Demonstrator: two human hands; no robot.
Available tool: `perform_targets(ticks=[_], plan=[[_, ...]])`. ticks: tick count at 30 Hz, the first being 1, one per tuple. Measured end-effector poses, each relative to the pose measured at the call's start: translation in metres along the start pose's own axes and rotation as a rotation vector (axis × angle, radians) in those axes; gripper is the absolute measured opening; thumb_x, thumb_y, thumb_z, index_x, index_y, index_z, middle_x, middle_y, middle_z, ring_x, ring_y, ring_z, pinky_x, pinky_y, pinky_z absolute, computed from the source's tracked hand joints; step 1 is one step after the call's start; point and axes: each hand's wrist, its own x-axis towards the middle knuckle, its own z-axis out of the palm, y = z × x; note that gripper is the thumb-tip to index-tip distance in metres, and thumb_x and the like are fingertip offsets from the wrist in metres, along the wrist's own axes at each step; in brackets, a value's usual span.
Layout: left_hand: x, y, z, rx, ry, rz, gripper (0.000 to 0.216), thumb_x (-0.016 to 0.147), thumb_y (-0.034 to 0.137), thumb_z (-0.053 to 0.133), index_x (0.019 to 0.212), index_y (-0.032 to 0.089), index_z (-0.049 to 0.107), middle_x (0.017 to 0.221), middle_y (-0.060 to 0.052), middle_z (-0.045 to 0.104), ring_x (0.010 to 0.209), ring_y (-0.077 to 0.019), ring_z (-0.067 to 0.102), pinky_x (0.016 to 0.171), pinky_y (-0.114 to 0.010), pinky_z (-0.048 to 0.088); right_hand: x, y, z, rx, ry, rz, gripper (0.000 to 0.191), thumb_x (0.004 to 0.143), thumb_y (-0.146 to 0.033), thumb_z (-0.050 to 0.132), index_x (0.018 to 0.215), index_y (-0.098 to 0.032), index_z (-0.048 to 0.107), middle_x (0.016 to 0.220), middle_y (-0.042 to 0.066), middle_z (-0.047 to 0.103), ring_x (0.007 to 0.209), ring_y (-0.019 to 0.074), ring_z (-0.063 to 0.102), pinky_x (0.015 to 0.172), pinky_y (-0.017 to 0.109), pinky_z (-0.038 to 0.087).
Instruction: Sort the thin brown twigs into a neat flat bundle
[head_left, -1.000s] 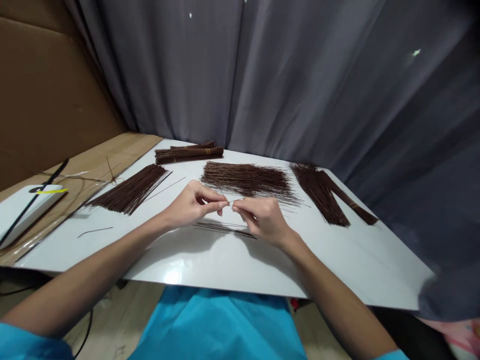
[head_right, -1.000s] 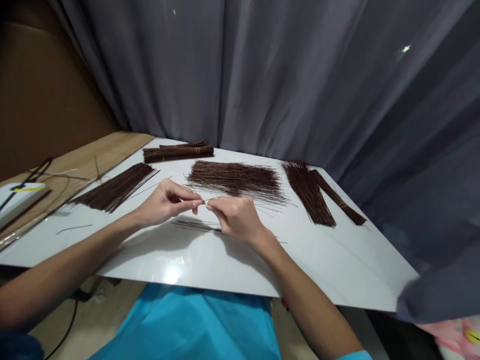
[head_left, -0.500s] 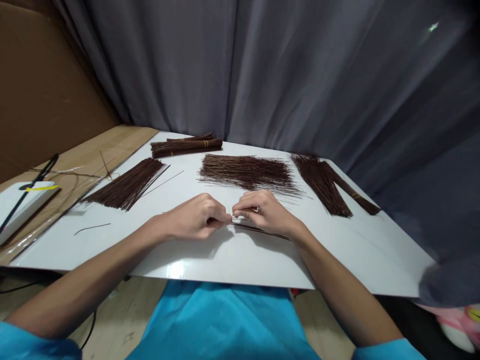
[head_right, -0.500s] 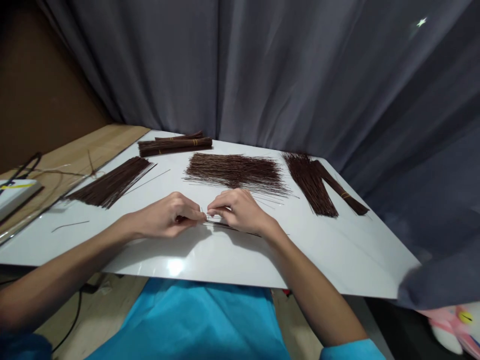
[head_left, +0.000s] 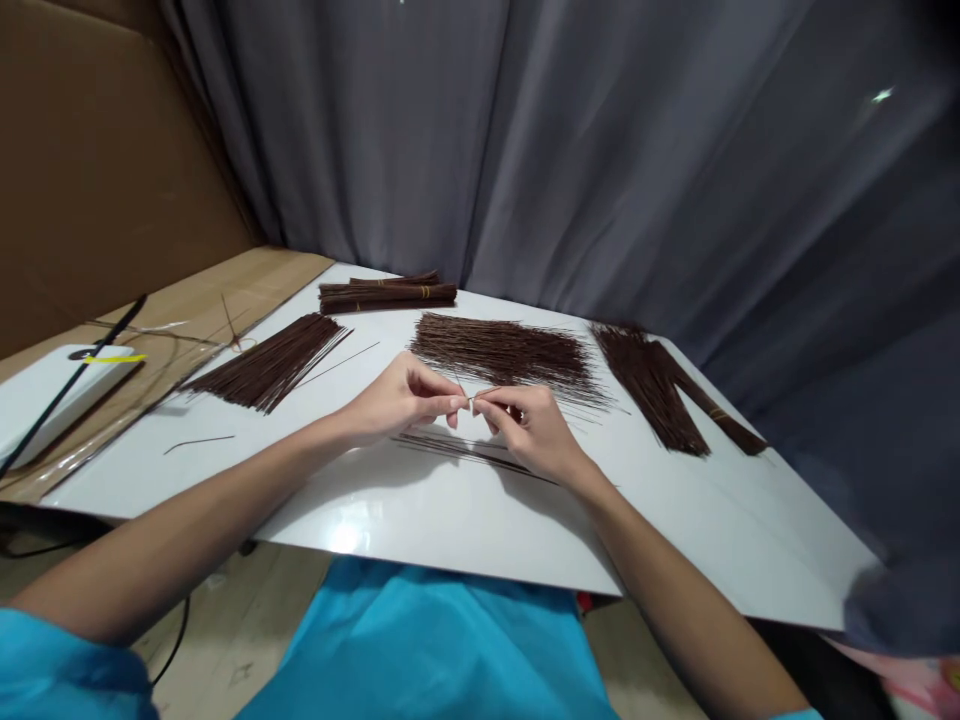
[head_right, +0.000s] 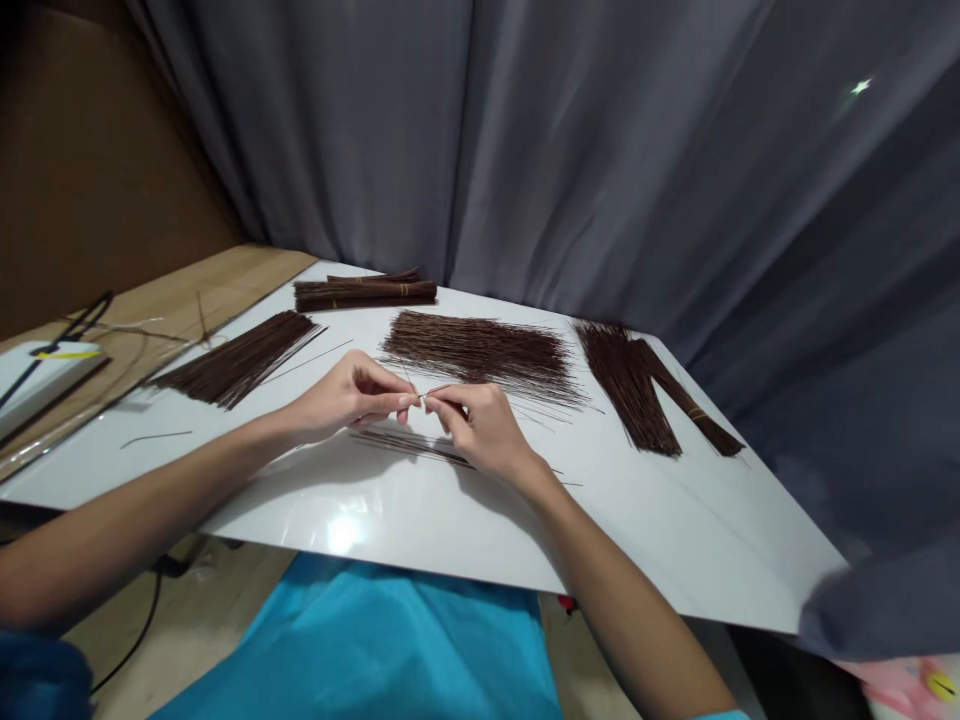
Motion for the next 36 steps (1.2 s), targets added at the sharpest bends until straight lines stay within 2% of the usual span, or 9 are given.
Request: perform_targets(ticks=[7, 11, 14, 22, 26, 29, 32, 36], plan=[[0.003, -0.002, 0.001, 0.032, 0.041, -0.098, 0.035, 0.093, 0.048, 0.080, 0.093, 0.014, 0.085, 0.053, 0.000, 0.056, 0.043, -0.0071, 0.036, 0.040, -0.021, 0.026, 0.001, 0.000, 0.004, 0.029, 0.020, 0.065, 0.027, 0.107, -0.033, 0.063, 0.096, -0.019, 0.083, 0.080, 0.002, 0.077, 0.065, 0.0149, 0.063, 0.061, 0.026, 0.043], [0.006, -0.001, 0.008, 0.187, 0.119, 0.019, 0.031, 0.095, 0.044, 0.078, 0.092, 0.014, 0.084, 0.075, -0.006, 0.074, 0.061, -0.0114, 0.058, 0.054, -0.021, 0.044, 0.000, -0.002, 0.005, -0.018, 0.008, 0.047, 0.025, 0.108, -0.029, 0.061, 0.104, -0.021, 0.084, 0.088, 0.003, 0.079, 0.070, 0.0157, 0.065, 0.066, 0.027, 0.045], [0.007, -0.005, 0.013, 0.276, 0.150, 0.088, 0.031, 0.100, 0.042, 0.071, 0.091, 0.014, 0.082, 0.084, -0.007, 0.076, 0.075, -0.0153, 0.065, 0.065, -0.024, 0.050, -0.002, -0.002, 0.008, -0.091, 0.022, 0.023, 0.023, 0.108, -0.025, 0.060, 0.109, -0.021, 0.083, 0.098, 0.005, 0.082, 0.078, 0.0181, 0.069, 0.070, 0.027, 0.047], [0.002, -0.008, 0.020, 0.634, 0.203, 0.179, 0.032, 0.111, 0.036, 0.053, 0.095, 0.016, 0.072, 0.080, 0.000, 0.069, 0.071, -0.0138, 0.058, 0.068, -0.026, 0.040, -0.006, 0.002, 0.013, -0.257, 0.030, -0.027, 0.022, 0.110, -0.022, 0.057, 0.117, -0.022, 0.078, 0.110, 0.007, 0.082, 0.094, 0.0216, 0.073, 0.081, 0.030, 0.048], [0.004, -0.012, 0.016, 0.673, 0.247, 0.243, 0.032, 0.110, 0.036, 0.056, 0.092, 0.016, 0.075, 0.078, -0.001, 0.070, 0.068, -0.0138, 0.057, 0.066, -0.027, 0.039, -0.006, 0.009, 0.007, -0.405, 0.061, -0.054, 0.019, 0.111, -0.025, 0.059, 0.111, -0.022, 0.078, 0.102, 0.005, 0.081, 0.087, 0.0200, 0.072, 0.072, 0.029, 0.041], [0.004, -0.013, 0.015, 0.665, 0.216, 0.291, 0.038, 0.109, 0.036, 0.056, 0.084, 0.015, 0.077, 0.069, -0.002, 0.067, 0.062, -0.0135, 0.052, 0.062, -0.027, 0.036, -0.006, 0.018, 0.001, -0.520, 0.057, -0.116, 0.019, 0.109, -0.020, 0.060, 0.106, -0.023, 0.078, 0.089, 0.003, 0.077, 0.075, 0.0179, 0.067, 0.064, 0.030, 0.034], [0.004, -0.009, 0.017, 0.602, 0.192, 0.255, 0.043, 0.107, 0.037, 0.056, 0.079, 0.014, 0.078, 0.065, -0.002, 0.064, 0.060, -0.0136, 0.050, 0.060, -0.027, 0.035, -0.005, 0.026, -0.005, -0.556, 0.049, -0.195, 0.022, 0.107, -0.013, 0.058, 0.105, -0.022, 0.078, 0.085, 0.002, 0.075, 0.071, 0.0170, 0.063, 0.065, 0.029, 0.034], [0.004, -0.006, 0.017, 0.465, 0.199, 0.067, 0.039, 0.102, 0.040, 0.062, 0.082, 0.014, 0.083, 0.062, -0.001, 0.061, 0.058, -0.0129, 0.044, 0.056, -0.027, 0.031, -0.004, 0.029, -0.008, -0.568, 0.051, -0.283, 0.022, 0.107, -0.011, 0.057, 0.105, -0.020, 0.078, 0.083, 0.003, 0.073, 0.069, 0.0170, 0.061, 0.068, 0.029, 0.036]])
